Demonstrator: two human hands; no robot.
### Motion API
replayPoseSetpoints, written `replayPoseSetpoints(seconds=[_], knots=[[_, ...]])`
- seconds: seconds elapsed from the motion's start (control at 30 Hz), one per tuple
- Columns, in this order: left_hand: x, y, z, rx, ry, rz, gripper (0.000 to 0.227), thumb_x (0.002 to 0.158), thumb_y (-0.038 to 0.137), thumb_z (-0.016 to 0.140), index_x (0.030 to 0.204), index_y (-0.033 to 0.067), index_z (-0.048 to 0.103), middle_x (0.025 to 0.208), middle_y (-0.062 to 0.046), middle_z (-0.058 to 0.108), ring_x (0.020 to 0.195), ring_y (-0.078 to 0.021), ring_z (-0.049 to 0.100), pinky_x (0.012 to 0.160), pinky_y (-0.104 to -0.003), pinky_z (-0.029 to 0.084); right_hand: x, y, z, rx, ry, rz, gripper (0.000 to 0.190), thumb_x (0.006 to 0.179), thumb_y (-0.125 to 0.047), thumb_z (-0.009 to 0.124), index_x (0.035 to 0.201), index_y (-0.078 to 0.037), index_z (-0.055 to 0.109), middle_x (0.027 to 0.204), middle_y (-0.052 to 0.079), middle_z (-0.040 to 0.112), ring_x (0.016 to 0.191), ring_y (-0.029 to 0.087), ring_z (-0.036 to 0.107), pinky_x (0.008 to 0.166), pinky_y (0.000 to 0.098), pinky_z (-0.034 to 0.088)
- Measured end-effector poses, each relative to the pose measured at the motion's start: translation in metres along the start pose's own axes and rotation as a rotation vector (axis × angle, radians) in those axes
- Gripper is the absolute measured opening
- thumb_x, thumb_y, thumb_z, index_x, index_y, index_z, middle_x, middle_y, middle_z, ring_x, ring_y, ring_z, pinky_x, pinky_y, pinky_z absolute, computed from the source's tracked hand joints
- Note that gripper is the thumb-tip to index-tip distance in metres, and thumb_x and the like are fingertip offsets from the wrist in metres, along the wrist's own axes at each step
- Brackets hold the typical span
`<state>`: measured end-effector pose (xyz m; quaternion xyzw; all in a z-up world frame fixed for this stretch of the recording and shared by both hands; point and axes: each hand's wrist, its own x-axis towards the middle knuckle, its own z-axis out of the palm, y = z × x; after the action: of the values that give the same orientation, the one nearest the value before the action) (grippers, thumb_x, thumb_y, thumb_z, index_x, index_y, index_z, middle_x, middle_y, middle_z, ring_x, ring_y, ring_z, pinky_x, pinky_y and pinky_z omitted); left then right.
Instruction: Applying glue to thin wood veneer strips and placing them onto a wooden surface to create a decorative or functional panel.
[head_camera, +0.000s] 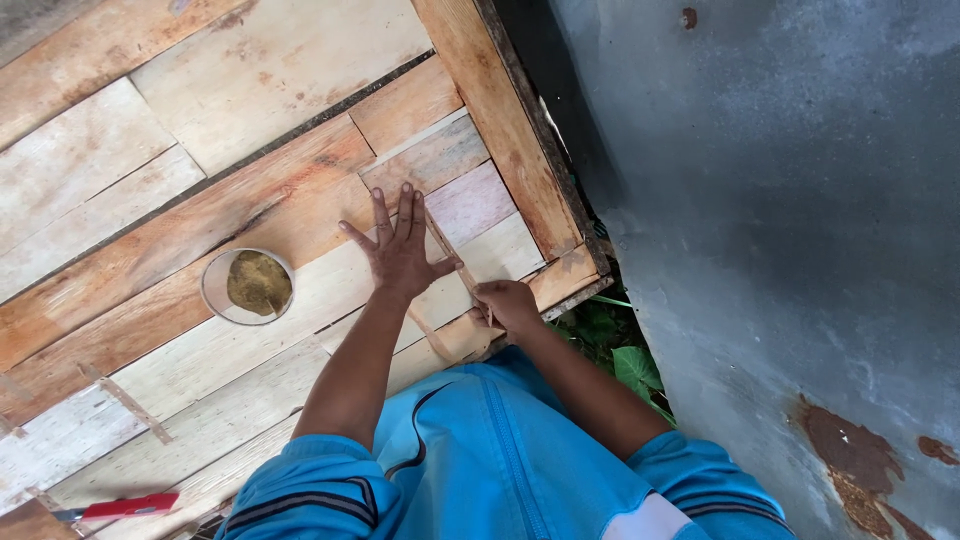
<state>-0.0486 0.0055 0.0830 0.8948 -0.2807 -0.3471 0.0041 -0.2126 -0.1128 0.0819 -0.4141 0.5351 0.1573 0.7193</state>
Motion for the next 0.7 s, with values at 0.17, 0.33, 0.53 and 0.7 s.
replayPoseSetpoints(seconds=[0.17, 0.33, 0.53, 0.7], knots=[[0.001, -0.002, -0.001, 0.007, -0.007, 0.01, 0.126, 0.08, 0.081, 0.06, 0.166, 0.0188, -0.009, 0.173, 0.004, -0.02, 0.154, -0.0369, -0.03, 0.107, -0.086, -0.021, 0.037, 0.038, -0.011, 0.046, 0.006, 0.159, 0.023, 0.094, -0.025, 0.072, 0.102, -0.004, 0.069, 0.079, 0.008, 0.066, 0.071, 0.018, 0.072, 0.063, 0.0277, 0.063], [-0.006, 0.0, -0.011, -0.037, -0.039, 0.017, 0.125, 0.083, 0.076, 0.062, 0.166, 0.0167, -0.009, 0.174, 0.002, -0.019, 0.153, -0.0381, -0.03, 0.106, -0.085, -0.022, 0.079, 0.078, -0.032, 0.163, -0.028, 0.247, 0.028, 0.095, -0.026, 0.077, 0.108, -0.002, 0.071, 0.098, 0.018, 0.076, 0.087, 0.031, 0.079, 0.074, 0.0434, 0.07], [-0.003, -0.004, -0.006, -0.067, -0.002, 0.034, 0.124, 0.082, 0.075, 0.063, 0.167, 0.018, -0.008, 0.174, 0.002, -0.016, 0.155, -0.0388, -0.026, 0.107, -0.085, -0.022, 0.074, 0.072, -0.029, 0.248, -0.064, 0.274, 0.025, 0.094, -0.027, 0.078, 0.09, -0.003, 0.07, 0.095, 0.016, 0.075, 0.087, 0.034, 0.079, 0.077, 0.0439, 0.07], [-0.005, -0.004, -0.013, -0.071, -0.055, 0.031, 0.122, 0.085, 0.071, 0.064, 0.167, 0.0178, -0.008, 0.174, 0.002, -0.017, 0.155, -0.0379, -0.026, 0.108, -0.085, -0.02, 0.03, 0.029, -0.014, 0.236, 0.039, 0.333, 0.031, 0.094, -0.03, 0.078, 0.092, 0.0, 0.07, 0.096, 0.019, 0.075, 0.086, 0.035, 0.079, 0.072, 0.0443, 0.07]])
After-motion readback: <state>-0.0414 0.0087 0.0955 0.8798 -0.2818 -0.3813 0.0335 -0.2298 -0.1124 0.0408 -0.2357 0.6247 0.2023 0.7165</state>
